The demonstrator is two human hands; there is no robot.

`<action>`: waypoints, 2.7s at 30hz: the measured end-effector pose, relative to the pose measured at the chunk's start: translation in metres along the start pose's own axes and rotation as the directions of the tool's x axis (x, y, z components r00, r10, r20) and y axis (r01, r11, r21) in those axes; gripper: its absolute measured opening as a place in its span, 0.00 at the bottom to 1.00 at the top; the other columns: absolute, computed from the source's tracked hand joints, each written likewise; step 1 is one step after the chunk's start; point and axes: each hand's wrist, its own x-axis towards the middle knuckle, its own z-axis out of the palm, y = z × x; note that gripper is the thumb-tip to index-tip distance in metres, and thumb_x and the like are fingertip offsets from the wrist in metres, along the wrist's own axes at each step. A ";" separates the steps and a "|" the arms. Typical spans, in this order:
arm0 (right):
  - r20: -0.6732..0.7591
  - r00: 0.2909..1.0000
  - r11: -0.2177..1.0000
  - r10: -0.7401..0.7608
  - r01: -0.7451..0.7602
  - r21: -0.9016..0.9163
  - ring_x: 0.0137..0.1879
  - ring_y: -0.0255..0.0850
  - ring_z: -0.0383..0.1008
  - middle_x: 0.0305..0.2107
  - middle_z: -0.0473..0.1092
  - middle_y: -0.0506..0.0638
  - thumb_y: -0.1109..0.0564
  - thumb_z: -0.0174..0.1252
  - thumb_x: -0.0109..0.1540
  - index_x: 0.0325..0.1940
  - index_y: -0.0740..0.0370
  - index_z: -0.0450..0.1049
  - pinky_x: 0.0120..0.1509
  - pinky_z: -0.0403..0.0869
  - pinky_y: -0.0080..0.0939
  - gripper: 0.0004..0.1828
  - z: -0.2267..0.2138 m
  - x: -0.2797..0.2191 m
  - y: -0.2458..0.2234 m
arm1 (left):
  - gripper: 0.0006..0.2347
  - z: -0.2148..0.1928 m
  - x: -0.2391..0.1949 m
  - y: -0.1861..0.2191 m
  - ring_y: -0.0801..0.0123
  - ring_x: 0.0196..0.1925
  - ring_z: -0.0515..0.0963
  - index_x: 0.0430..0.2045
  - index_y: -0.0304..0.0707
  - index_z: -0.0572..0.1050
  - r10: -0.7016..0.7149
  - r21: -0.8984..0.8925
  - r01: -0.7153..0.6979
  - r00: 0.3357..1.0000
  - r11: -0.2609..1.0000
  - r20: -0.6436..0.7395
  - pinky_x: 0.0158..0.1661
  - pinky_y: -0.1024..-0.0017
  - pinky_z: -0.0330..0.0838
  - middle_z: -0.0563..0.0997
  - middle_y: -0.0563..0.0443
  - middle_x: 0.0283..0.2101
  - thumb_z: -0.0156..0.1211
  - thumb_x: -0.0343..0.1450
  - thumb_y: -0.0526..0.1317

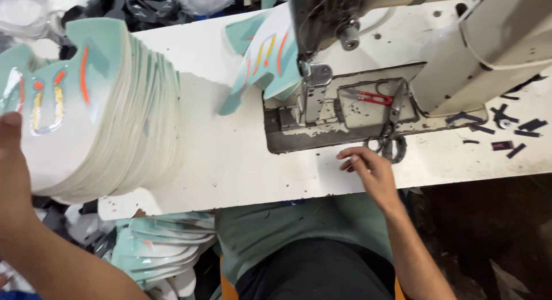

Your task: The person operates a sewing machine to stitch the edges of light blue and white slipper uppers. They repeatedly pick up a slipper from a stack, guide it under the needle, and then place the finished item aside.

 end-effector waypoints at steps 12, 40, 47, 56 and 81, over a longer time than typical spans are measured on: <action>0.337 0.937 0.963 -0.098 0.175 -0.205 0.40 0.36 0.81 0.39 0.79 0.48 0.65 0.52 0.64 0.48 0.61 0.79 0.43 0.79 0.38 0.13 0.054 -0.013 -0.048 | 0.19 0.039 -0.017 -0.049 0.46 0.53 0.80 0.58 0.25 0.70 0.026 -0.427 -0.129 0.971 0.895 -0.238 0.53 0.55 0.76 0.78 0.30 0.58 0.65 0.82 0.44; 0.264 0.907 0.740 0.327 -0.420 0.525 0.32 0.33 0.80 0.35 0.78 0.51 0.48 0.54 0.66 0.50 0.68 0.74 0.34 0.80 0.35 0.20 0.072 0.113 -0.107 | 0.34 0.109 -0.294 0.056 0.52 0.57 0.77 0.65 0.27 0.60 0.492 -0.605 0.795 0.545 -0.047 0.679 0.55 0.58 0.72 0.75 0.35 0.57 0.62 0.61 0.32; 0.273 0.929 0.866 0.252 -0.342 0.366 0.31 0.35 0.77 0.32 0.77 0.51 0.44 0.51 0.68 0.47 0.67 0.76 0.32 0.77 0.38 0.23 0.056 0.114 -0.106 | 0.30 0.131 -0.292 0.057 0.53 0.57 0.77 0.64 0.25 0.63 0.402 -0.585 0.802 0.577 -0.116 0.711 0.55 0.59 0.72 0.77 0.37 0.55 0.61 0.65 0.32; -0.292 0.451 0.469 -0.844 0.355 -0.809 0.52 0.51 0.78 0.51 0.73 0.61 0.79 0.50 0.70 0.64 0.69 0.70 0.59 0.76 0.47 0.20 -0.149 0.080 -0.131 | 0.28 0.143 -0.274 0.067 0.56 0.59 0.76 0.64 0.27 0.64 0.367 -0.586 0.796 0.595 -0.149 0.715 0.57 0.59 0.71 0.76 0.40 0.58 0.61 0.66 0.31; -0.079 0.603 0.532 -0.793 0.624 -0.572 0.54 0.51 0.75 0.52 0.69 0.59 0.74 0.54 0.56 0.58 0.67 0.70 0.52 0.80 0.43 0.25 -0.032 0.171 -0.082 | 0.24 0.154 -0.291 0.050 0.60 0.58 0.75 0.61 0.23 0.68 0.390 -0.700 0.713 0.658 -0.045 0.644 0.58 0.61 0.69 0.76 0.41 0.58 0.63 0.68 0.29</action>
